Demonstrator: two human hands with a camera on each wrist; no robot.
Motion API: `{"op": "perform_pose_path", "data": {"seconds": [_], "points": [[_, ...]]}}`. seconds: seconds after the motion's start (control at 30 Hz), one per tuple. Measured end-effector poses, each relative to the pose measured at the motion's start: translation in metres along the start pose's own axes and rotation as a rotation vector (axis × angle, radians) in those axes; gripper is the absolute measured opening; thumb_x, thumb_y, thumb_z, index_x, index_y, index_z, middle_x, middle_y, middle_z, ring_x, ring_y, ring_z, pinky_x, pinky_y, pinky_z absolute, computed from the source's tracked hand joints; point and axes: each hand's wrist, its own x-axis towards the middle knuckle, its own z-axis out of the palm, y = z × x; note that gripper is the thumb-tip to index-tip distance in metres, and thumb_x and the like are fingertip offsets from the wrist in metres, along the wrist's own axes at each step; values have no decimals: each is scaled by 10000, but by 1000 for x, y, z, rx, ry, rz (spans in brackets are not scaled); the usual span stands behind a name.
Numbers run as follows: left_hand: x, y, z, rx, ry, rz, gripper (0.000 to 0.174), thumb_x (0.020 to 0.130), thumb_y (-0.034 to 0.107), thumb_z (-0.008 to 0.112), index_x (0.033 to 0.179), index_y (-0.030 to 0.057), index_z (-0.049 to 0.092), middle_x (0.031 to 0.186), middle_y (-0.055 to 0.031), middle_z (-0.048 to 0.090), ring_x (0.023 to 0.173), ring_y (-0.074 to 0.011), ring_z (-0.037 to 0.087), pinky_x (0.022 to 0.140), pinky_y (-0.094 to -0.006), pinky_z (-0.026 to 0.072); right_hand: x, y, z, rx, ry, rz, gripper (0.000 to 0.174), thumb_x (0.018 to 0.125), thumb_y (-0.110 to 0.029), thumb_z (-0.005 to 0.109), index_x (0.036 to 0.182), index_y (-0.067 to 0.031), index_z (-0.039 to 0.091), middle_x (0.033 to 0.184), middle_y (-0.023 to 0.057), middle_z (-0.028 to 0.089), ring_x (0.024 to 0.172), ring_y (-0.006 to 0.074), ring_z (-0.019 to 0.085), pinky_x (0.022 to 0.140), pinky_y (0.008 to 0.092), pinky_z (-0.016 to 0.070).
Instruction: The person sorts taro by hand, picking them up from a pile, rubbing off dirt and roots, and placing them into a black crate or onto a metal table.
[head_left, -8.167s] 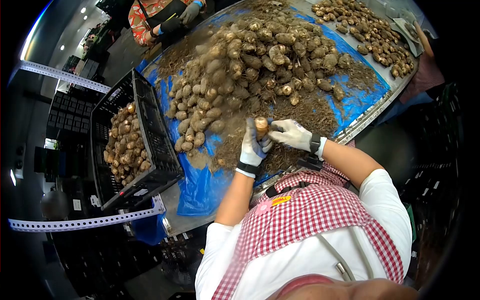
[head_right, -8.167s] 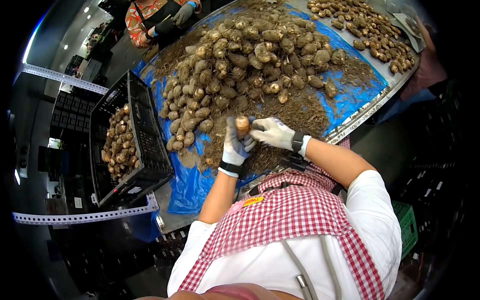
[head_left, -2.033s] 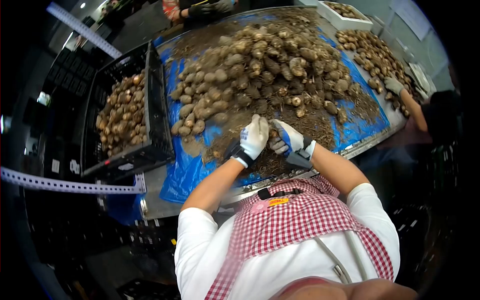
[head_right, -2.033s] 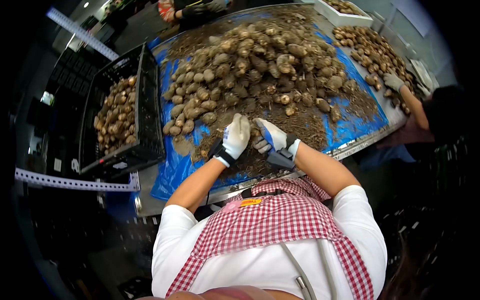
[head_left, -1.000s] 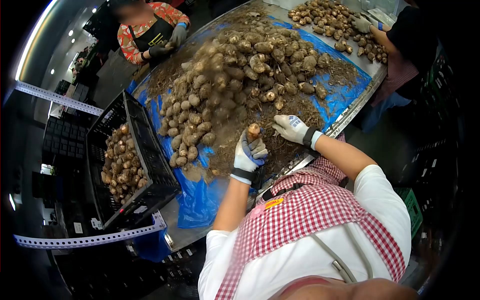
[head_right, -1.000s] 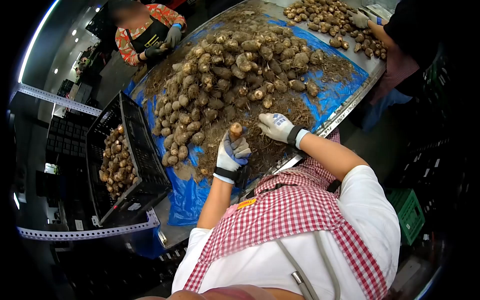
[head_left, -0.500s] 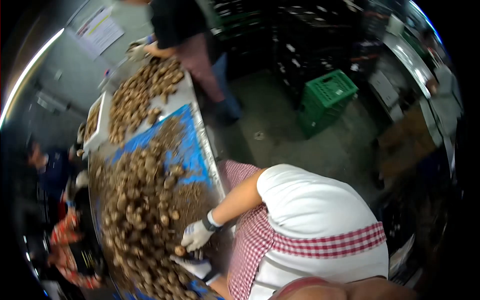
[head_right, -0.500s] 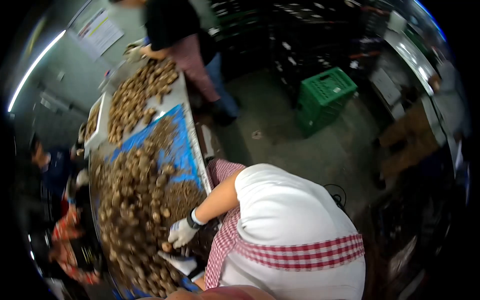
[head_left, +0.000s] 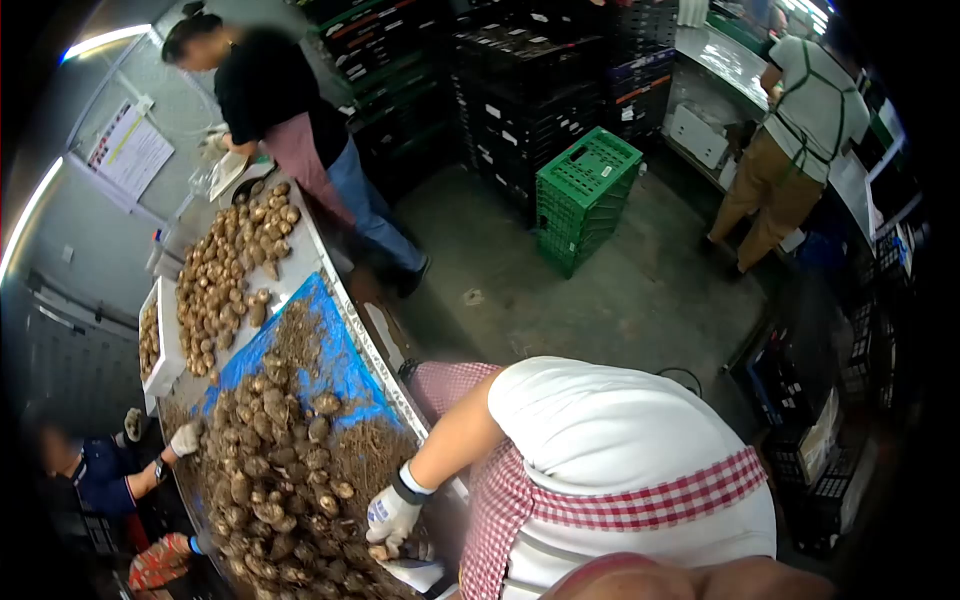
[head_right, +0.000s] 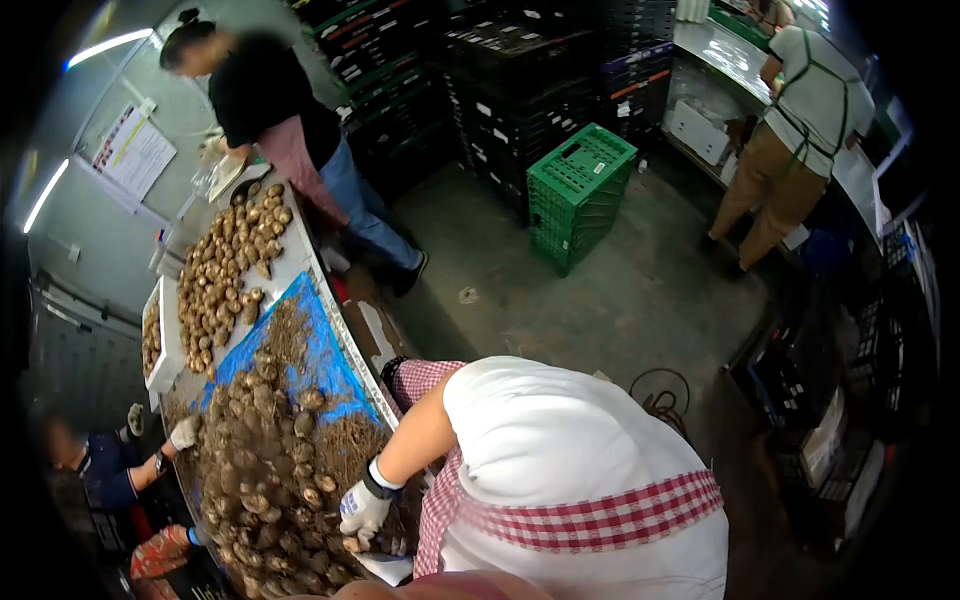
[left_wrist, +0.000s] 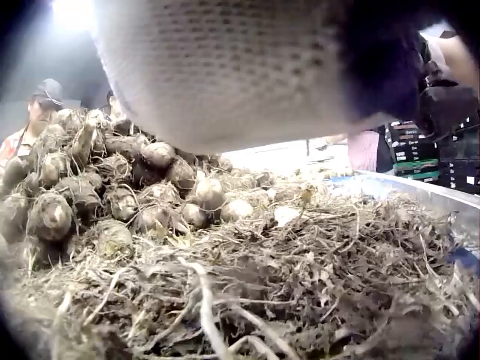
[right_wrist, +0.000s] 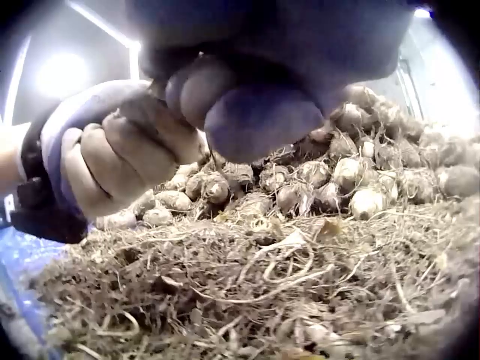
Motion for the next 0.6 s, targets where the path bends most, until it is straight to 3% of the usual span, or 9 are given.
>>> {"op": "perform_pose_path", "data": {"seconds": [0.03,0.13,0.2,0.27,0.3,0.33,0.4,0.47,0.6], "points": [[-2,-4,-26,28,-7,1,432,868,509,531,1121,159,525,998,-44,569,845,-237,575,701,-406,483,-1,6,0,-106,-61,-105,385,899,-358,575,859,23,601,754,243,622,735,413,609,645,473,474],[-29,5,138,264,676,88,764,739,779,544,1167,147,521,867,-20,551,618,-204,521,461,-287,402,-13,-6,-16,46,-137,-212,340,917,-361,543,891,-26,599,757,218,618,717,400,595,629,482,458],[-39,10,91,96,333,-37,639,802,734,497,1167,211,538,1019,-7,582,799,-242,551,637,-383,481,-21,-15,-39,-129,-152,-12,309,904,-375,560,1031,-94,580,853,147,626,787,325,614,731,379,509],[-40,8,131,-93,687,-53,548,829,690,478,1117,231,564,906,18,587,629,-211,505,579,-333,443,-6,13,-38,-130,-339,394,411,886,-314,561,1211,-64,537,1141,147,611,1071,299,583,924,405,462],[-29,-9,72,-495,-129,-90,635,860,701,421,1111,139,579,719,-34,532,495,-159,393,451,-302,326,-11,25,-35,-36,-227,348,451,888,-258,554,1264,-15,501,1238,178,570,1163,312,541,948,419,448],[-30,-6,93,-468,200,-81,617,865,689,424,990,106,582,603,-10,438,438,-134,304,422,-292,249,-13,39,-23,57,-105,188,436,887,-191,547,1269,10,487,1228,214,564,1162,337,538,945,421,450],[-24,-10,88,-503,97,-40,599,879,659,424,834,75,547,511,0,356,393,-128,283,379,-274,236,-4,39,-12,269,-60,53,376,925,-173,550,1259,-7,496,1084,159,599,956,231,580,825,352,480],[-16,-15,84,-515,-85,-54,625,888,655,390,730,66,529,450,12,282,358,-125,255,353,-267,226,-1,11,-28,598,-297,426,377,913,-276,637,1200,-45,555,966,52,604,752,76,528,624,241,457],[-13,-5,105,-493,127,-191,664,894,699,292,771,88,525,446,23,264,343,-137,247,347,-266,213,9,-2,-16,194,-127,-70,725,790,-521,689,1229,32,527,1113,207,617,1031,313,605,876,391,488]]}}
